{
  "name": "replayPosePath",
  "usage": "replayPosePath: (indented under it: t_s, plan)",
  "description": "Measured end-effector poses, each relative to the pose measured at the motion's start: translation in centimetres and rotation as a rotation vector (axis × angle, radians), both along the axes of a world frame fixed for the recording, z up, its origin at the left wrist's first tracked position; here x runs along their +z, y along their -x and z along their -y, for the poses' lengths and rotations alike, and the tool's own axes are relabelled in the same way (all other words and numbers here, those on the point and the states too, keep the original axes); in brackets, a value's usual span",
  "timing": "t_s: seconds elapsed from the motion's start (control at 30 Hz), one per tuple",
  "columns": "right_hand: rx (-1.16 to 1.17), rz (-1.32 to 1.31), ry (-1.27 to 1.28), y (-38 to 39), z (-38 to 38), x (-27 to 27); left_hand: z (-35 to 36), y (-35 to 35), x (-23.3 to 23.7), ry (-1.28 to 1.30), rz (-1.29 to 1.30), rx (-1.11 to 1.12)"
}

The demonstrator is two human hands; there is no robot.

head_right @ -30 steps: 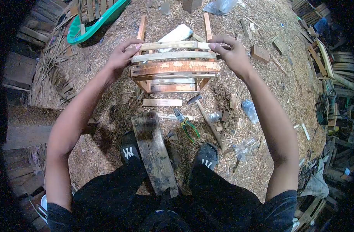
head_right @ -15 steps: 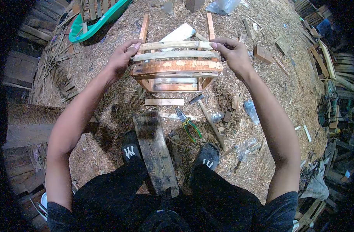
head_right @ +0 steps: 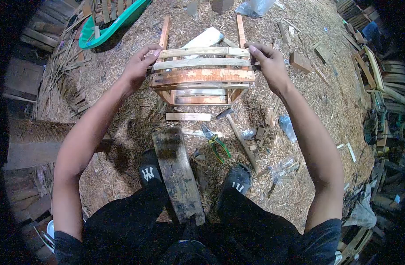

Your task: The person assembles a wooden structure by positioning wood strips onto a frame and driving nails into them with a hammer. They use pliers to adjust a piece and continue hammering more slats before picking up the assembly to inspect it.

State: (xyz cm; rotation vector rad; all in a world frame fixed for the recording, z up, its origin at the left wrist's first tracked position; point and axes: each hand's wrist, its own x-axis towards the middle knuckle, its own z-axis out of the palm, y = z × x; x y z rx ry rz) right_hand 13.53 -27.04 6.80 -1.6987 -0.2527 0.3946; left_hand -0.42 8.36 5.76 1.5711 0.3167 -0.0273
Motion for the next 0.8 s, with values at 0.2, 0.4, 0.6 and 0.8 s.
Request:
replayPosePath:
  t_s: [0.2, 0.4, 0.6, 0.8]
  plan:
    - [0.025, -0.072, -0.074, 0.1, 0.6, 0.0, 0.0, 0.3, 0.4, -0.034, -0.041, -0.003]
    - [0.025, -0.097, -0.118, 0.3, 0.4, -0.2, -0.6, 0.2, -0.2, 0.009, -0.029, -0.040]
    - [-0.007, -0.167, -0.180, 0.3, 0.4, -1.0, -0.9, 0.2, -0.6, -0.012, -0.012, -0.051]
    - [-0.003, -0.182, -0.199, 0.3, 0.5, -1.3, -0.5, 0.5, -0.3, -0.025, -0.013, -0.052]
